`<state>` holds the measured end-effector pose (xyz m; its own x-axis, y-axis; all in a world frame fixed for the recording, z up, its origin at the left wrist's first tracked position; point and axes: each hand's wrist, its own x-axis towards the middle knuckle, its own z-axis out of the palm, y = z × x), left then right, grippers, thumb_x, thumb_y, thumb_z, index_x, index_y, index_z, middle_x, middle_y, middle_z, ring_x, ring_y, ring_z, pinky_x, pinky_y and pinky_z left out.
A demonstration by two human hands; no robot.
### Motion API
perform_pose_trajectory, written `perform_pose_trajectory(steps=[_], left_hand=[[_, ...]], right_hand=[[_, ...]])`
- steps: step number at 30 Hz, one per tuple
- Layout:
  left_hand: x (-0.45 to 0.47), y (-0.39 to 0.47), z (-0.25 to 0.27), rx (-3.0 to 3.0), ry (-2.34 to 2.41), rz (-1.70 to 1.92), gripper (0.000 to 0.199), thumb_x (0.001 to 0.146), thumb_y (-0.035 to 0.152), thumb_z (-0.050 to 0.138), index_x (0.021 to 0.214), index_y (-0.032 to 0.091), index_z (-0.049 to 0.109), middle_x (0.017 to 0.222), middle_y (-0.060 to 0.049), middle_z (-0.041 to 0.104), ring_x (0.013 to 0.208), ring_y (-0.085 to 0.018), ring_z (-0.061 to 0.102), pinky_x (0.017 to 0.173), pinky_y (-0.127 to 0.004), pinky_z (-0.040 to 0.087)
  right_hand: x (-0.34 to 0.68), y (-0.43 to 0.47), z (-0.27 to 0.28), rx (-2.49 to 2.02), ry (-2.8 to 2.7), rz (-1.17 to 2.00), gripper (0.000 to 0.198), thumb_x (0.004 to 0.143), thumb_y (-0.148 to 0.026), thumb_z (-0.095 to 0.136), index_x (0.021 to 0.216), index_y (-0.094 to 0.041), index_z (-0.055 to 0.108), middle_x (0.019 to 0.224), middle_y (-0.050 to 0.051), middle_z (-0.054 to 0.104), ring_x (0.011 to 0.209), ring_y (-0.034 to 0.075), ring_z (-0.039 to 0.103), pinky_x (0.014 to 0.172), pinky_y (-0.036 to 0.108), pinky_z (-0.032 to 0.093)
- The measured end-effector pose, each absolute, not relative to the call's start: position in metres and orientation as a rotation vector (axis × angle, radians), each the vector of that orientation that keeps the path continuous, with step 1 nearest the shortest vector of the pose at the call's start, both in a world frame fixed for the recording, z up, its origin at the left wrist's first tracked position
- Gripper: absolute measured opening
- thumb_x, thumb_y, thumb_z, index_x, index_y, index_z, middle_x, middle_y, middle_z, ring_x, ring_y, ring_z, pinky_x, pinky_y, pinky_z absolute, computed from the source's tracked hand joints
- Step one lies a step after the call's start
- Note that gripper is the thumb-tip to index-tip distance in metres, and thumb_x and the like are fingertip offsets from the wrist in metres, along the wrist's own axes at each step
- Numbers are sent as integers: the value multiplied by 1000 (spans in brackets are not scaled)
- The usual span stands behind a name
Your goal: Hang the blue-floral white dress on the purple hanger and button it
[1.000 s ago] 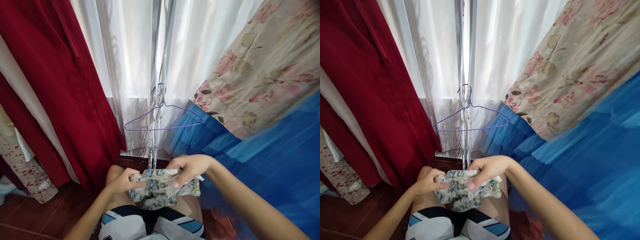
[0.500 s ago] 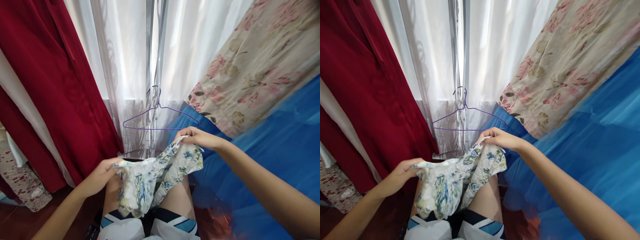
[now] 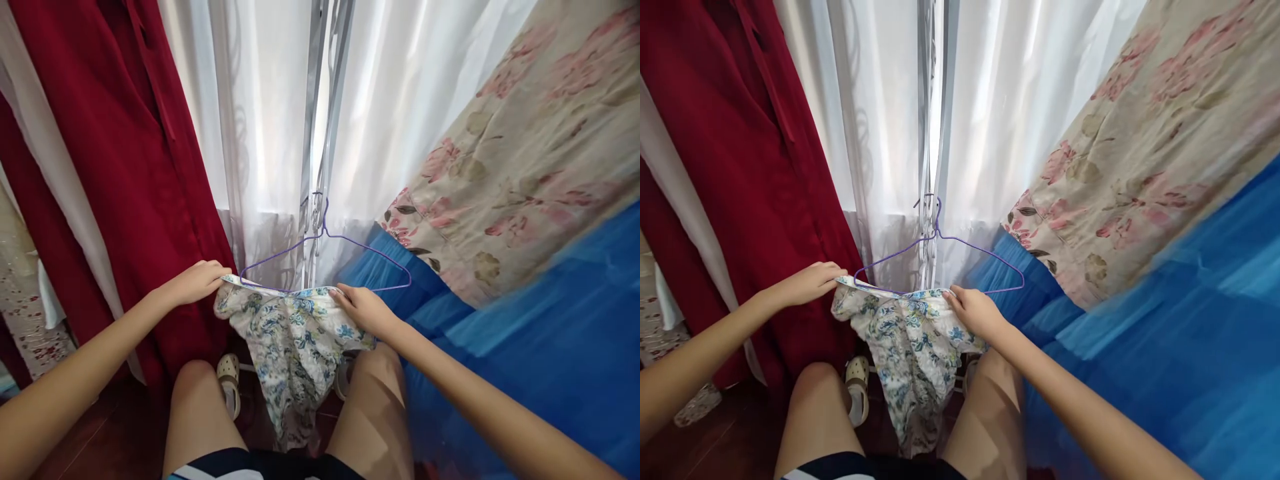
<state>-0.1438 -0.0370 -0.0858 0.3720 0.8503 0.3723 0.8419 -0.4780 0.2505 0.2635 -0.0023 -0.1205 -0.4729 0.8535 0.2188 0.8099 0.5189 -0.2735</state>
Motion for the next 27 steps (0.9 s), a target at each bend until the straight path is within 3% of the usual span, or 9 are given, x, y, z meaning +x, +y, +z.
perform_pose_trajectory(steps=[4,8,12,16,19,24,27], left_hand=[[-148,-38,-72,2652,1523,568,41,94,26,37,124,27,64,124,-4,67,113,-24,61,98,-35,45],[-168,-43,-85,2625,1608,636,51,84,18,41,130,23,62,134,-4,62,123,-25,58,108,-38,40],[-175,-51,-84,2672,1820,655,35,86,24,44,112,26,68,115,-5,71,108,-27,64,91,-35,49],[-145,-52,-67,2641,2034,703,28,92,28,40,108,28,63,93,-3,72,83,-26,66,68,-30,43],[-122,-47,-66,2622,1855,933,35,89,19,36,114,26,58,99,-3,70,86,-24,66,72,-29,43],[-125,-47,-99,2171,1489,1246,22,90,21,35,101,20,54,77,1,60,67,-17,58,66,-27,46],[-137,-62,-122,2010,1388,1464,17,93,30,42,98,20,55,88,-2,60,81,-18,57,75,-27,47]], right_hand=[[262,-10,-117,-1399,-2393,164,40,100,-50,34,78,-22,53,68,4,63,66,20,59,59,27,29],[254,-10,-120,-1387,-2373,187,40,100,-50,35,74,-22,50,65,4,61,63,19,57,57,27,27],[245,-13,-124,-1350,-2365,254,41,99,-50,36,72,-22,48,64,3,60,61,18,55,57,27,27],[244,-19,-123,-1376,-2347,241,40,99,-49,36,73,-22,48,66,3,61,61,18,56,57,27,27],[248,-24,-124,-1416,-2333,201,39,100,-49,35,75,-22,48,66,3,61,61,18,55,57,27,27],[252,-21,-129,-1459,-2311,168,37,99,-49,36,78,-22,49,67,4,61,64,20,57,58,27,28],[248,-18,-131,-1438,-2318,214,37,99,-49,37,79,-22,51,68,4,62,65,20,58,59,27,29]])
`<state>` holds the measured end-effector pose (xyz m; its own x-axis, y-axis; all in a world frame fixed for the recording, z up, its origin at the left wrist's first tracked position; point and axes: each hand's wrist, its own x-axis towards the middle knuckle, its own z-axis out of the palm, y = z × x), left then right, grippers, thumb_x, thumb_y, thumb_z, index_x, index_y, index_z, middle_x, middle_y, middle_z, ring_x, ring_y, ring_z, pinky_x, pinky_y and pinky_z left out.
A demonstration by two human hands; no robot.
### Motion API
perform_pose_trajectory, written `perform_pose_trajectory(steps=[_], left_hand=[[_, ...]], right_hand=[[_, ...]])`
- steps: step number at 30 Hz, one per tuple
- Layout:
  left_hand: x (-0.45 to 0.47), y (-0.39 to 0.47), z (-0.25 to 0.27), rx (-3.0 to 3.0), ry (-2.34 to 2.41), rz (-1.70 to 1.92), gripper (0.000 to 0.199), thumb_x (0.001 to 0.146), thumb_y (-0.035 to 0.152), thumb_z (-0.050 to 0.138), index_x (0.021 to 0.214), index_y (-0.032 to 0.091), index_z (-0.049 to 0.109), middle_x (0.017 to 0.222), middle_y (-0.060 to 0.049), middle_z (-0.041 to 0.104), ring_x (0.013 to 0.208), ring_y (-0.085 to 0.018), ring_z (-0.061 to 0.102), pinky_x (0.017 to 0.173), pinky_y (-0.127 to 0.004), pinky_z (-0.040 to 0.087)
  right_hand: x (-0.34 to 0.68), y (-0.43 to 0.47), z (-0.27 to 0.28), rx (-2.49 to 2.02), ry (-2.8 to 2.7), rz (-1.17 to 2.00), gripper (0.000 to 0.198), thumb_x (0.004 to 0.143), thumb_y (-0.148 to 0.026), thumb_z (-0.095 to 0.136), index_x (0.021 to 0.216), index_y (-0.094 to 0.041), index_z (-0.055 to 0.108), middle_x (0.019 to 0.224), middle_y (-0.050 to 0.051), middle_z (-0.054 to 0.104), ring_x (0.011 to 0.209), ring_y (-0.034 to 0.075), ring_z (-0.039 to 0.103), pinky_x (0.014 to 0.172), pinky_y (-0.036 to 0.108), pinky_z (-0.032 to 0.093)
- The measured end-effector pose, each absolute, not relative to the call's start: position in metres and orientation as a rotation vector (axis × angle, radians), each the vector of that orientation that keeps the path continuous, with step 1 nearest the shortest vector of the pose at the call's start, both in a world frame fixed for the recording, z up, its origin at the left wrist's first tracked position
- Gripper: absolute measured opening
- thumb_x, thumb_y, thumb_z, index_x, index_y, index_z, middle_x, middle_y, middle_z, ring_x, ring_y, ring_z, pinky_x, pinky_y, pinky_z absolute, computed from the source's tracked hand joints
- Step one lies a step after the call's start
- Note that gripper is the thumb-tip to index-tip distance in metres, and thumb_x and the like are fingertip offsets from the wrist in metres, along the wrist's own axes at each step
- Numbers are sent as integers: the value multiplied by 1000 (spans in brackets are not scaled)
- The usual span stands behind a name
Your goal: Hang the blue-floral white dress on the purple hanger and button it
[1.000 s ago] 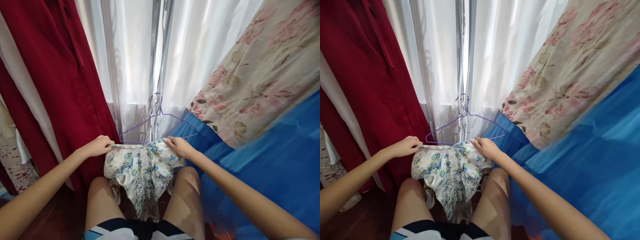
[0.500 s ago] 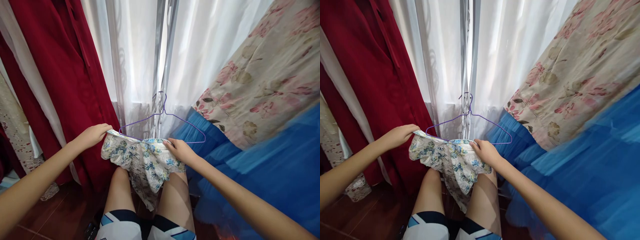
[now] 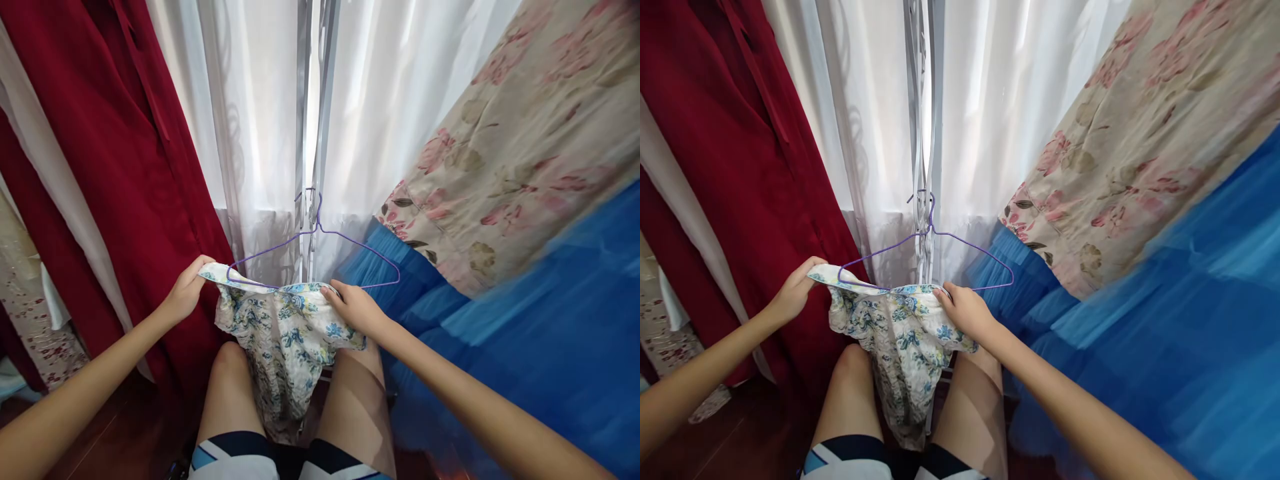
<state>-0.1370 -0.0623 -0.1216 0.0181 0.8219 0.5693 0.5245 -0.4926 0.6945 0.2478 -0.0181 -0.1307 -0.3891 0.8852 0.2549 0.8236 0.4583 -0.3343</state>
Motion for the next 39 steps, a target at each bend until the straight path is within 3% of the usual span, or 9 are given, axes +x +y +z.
perform_pose_trajectory(steps=[5,15,22,29,33,36,39], left_hand=[[-133,-96,-139,1891,1362,1695,23,98,39,43,104,20,53,106,-6,61,97,-21,58,88,-32,46],[-129,-58,-124,1917,1507,1604,29,94,34,44,110,16,60,116,-9,64,112,-24,57,101,-38,43],[-103,4,-70,1860,1193,1413,26,89,37,50,99,17,63,100,-6,67,86,-20,61,75,-29,48],[-18,49,-22,2450,918,969,22,88,27,43,92,17,63,94,-4,63,93,-20,58,89,-31,45],[-16,49,-35,2422,1161,1139,20,82,26,52,98,17,60,98,-4,63,87,-18,57,80,-29,45],[-38,33,-58,2263,1543,1234,25,82,41,61,88,17,60,82,-3,62,74,-17,55,66,-27,42],[-54,9,-74,2291,1552,1159,38,92,52,49,83,17,62,72,-2,60,69,-18,55,62,-26,40]], right_hand=[[241,-21,-130,-1411,-2314,222,36,99,-48,38,80,-21,52,71,6,65,66,20,59,59,27,28],[245,-36,-133,-1346,-2345,224,33,98,-50,40,80,-23,45,64,2,57,62,19,55,57,27,27],[241,-43,-127,-1290,-2401,259,32,99,-47,38,79,-23,40,58,-2,48,57,16,49,55,26,23],[240,-49,-129,-1288,-2395,248,30,100,-45,38,80,-23,39,60,-2,48,57,15,50,55,25,22],[246,-50,-133,-1301,-2357,217,29,100,-45,37,82,-23,40,61,-2,49,58,16,50,55,25,23],[251,-47,-137,-1311,-2334,191,26,100,-44,38,84,-23,41,62,-2,50,59,16,51,56,25,24],[249,-42,-140,-1316,-2313,191,25,100,-43,39,84,-23,42,63,-2,51,59,17,51,55,25,24]])
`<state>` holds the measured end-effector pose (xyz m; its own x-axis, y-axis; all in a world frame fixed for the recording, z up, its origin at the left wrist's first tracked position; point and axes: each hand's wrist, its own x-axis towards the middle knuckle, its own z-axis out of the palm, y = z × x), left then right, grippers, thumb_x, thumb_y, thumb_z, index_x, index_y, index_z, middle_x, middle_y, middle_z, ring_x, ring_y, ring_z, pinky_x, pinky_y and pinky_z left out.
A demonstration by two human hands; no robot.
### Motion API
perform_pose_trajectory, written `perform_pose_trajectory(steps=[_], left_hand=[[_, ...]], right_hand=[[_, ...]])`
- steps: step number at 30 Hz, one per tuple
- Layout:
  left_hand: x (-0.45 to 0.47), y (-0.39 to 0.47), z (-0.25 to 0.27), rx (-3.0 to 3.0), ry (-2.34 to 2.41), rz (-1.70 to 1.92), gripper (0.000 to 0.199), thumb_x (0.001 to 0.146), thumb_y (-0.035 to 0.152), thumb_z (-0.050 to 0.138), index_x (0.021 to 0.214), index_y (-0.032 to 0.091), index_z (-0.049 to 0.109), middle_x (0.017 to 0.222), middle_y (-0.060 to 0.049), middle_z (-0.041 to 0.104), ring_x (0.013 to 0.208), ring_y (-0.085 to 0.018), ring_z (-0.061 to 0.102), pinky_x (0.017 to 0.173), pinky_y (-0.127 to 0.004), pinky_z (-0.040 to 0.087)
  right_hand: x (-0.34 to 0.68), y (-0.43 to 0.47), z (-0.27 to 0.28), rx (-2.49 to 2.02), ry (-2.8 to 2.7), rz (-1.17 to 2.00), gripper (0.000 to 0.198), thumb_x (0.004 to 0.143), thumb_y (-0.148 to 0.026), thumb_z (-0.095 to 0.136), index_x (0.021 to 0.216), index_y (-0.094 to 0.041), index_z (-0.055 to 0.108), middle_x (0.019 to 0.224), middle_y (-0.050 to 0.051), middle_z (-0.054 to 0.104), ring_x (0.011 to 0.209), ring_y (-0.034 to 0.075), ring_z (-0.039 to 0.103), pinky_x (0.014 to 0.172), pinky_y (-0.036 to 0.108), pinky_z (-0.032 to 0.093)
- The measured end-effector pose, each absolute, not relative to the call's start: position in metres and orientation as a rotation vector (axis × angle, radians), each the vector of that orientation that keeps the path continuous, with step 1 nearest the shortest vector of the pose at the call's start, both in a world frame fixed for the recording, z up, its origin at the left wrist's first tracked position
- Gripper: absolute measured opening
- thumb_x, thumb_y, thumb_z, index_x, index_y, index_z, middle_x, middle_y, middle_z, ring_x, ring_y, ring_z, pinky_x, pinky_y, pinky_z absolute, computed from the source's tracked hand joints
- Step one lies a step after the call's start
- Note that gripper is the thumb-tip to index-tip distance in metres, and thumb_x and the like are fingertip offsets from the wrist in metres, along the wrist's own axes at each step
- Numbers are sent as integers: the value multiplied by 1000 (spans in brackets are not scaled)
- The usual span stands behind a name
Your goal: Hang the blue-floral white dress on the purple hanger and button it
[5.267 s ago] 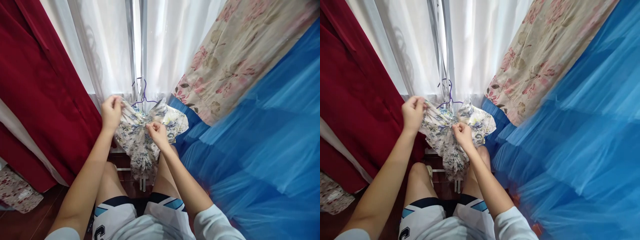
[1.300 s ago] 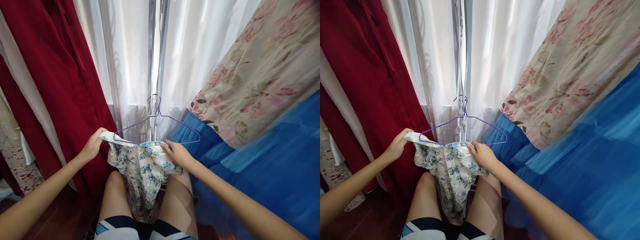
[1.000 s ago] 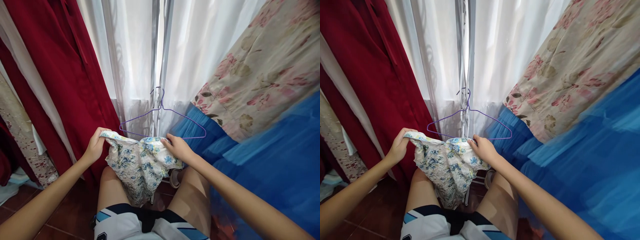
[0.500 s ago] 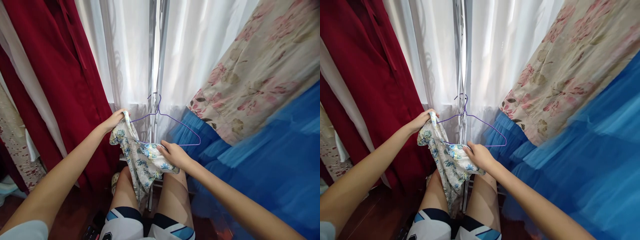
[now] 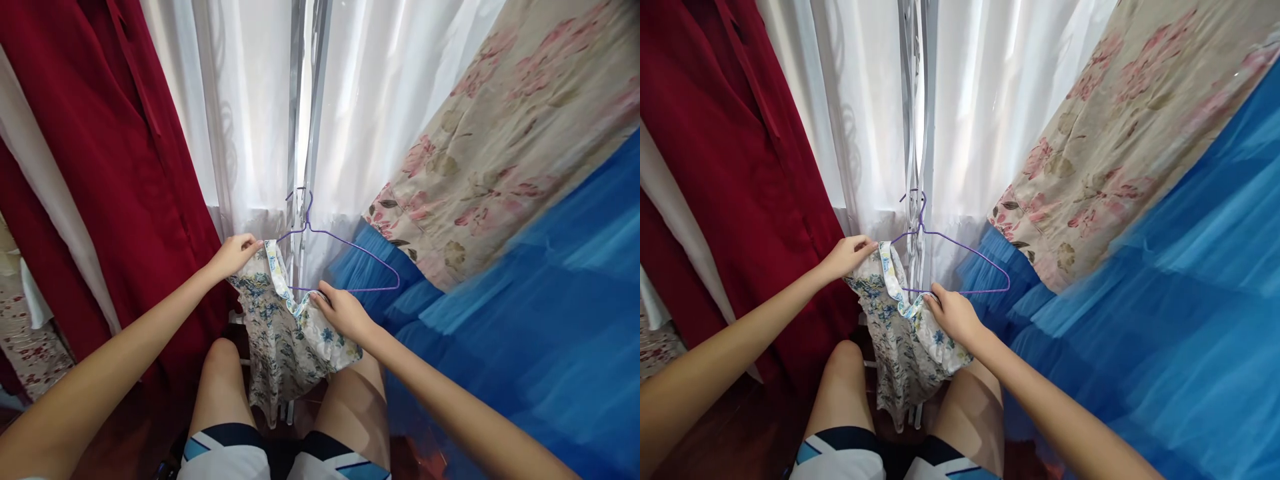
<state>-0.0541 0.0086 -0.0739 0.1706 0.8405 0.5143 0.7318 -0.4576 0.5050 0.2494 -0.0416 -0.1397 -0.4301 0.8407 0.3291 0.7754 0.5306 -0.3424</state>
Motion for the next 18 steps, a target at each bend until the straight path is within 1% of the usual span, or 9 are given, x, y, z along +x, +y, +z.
perform_pose_trajectory(steps=[3,5,7,9,11,13,15,17,18], left_hand=[[-57,-10,-79,2452,1439,1088,35,97,47,42,96,19,62,83,-3,65,77,-19,60,68,-26,42],[-57,-14,-80,2551,1496,1053,33,99,44,39,98,20,62,81,-2,65,75,-20,61,67,-26,40],[-58,-14,-81,2611,1574,1030,33,100,43,37,98,22,62,76,-2,64,71,-20,61,64,-26,38],[-60,-11,-82,2647,1607,1022,32,100,43,37,99,24,62,74,-2,64,68,-20,61,63,-26,37],[-60,-8,-83,2670,1605,1030,33,100,44,38,97,24,63,72,-2,63,65,-19,60,62,-25,36],[-59,-6,-84,2679,1590,1037,34,99,45,38,93,23,64,66,-1,60,61,-18,58,59,-25,34],[-58,-6,-86,2667,1578,1046,36,99,46,39,91,22,65,63,0,57,58,-17,55,58,-25,33],[-60,-7,-85,2653,1610,1041,36,98,46,39,92,23,66,63,0,57,57,-17,54,57,-25,33],[-63,-7,-84,2654,1643,1036,36,98,47,40,92,23,66,64,-1,59,58,-17,54,57,-25,33]], right_hand=[[247,-41,-139,-1304,-2283,217,23,98,-43,43,87,-23,47,63,-2,51,58,17,51,55,26,26],[254,-46,-137,-1286,-2256,251,23,94,-45,50,102,-23,51,64,-3,53,57,17,52,55,26,28],[270,-53,-137,-1244,-2220,297,41,89,-43,58,123,-23,47,67,-5,53,57,17,52,56,26,32],[294,-58,-137,-1188,-2132,306,57,85,-34,60,137,-23,38,70,-5,53,60,17,54,59,26,37],[322,-57,-135,-1155,-1992,250,69,81,-23,58,145,-22,31,76,-3,54,66,18,55,64,27,42],[347,-50,-129,-1170,-1867,124,77,76,-18,56,148,-20,31,87,1,55,68,17,54,68,30,45],[364,-38,-116,-1213,-1819,-3,71,71,-18,56,142,-19,47,99,6,55,69,17,53,69,32,46],[373,-23,-97,-1225,-1844,-30,49,67,-18,55,115,-17,69,102,8,55,73,17,54,70,32,46],[375,-17,-87,-1219,-1876,47,36,66,-18,55,97,-16,73,96,7,57,73,17,54,67,31,46]])
